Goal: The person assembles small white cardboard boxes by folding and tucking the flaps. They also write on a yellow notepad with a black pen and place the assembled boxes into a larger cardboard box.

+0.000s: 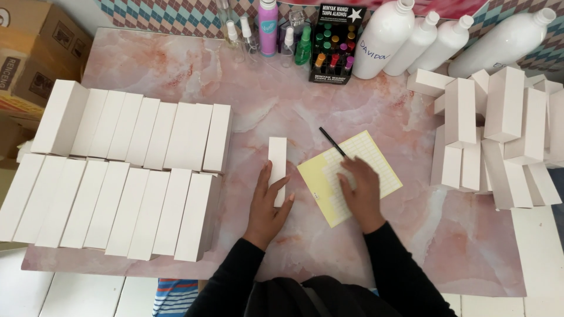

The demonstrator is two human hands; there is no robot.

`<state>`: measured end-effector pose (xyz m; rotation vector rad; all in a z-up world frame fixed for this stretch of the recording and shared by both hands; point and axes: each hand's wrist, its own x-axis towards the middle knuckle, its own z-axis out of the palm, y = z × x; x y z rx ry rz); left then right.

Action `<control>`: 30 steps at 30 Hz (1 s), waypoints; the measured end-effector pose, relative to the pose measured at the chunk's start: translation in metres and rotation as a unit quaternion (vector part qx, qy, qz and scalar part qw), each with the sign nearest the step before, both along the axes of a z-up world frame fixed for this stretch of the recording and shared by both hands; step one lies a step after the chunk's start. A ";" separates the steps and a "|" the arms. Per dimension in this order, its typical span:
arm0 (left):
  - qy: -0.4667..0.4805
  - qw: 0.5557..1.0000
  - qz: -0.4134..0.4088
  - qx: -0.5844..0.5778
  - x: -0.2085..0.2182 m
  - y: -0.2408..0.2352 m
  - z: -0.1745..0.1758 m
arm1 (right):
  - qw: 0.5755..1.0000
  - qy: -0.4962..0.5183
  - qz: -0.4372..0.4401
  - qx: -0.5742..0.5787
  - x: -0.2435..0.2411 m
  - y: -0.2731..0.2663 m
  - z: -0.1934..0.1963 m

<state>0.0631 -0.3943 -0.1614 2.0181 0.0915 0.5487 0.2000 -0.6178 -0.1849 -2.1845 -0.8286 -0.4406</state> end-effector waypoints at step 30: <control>0.034 0.922 -0.257 0.286 0.008 -0.044 -0.014 | 0.841 0.376 -0.010 0.389 0.015 0.025 0.008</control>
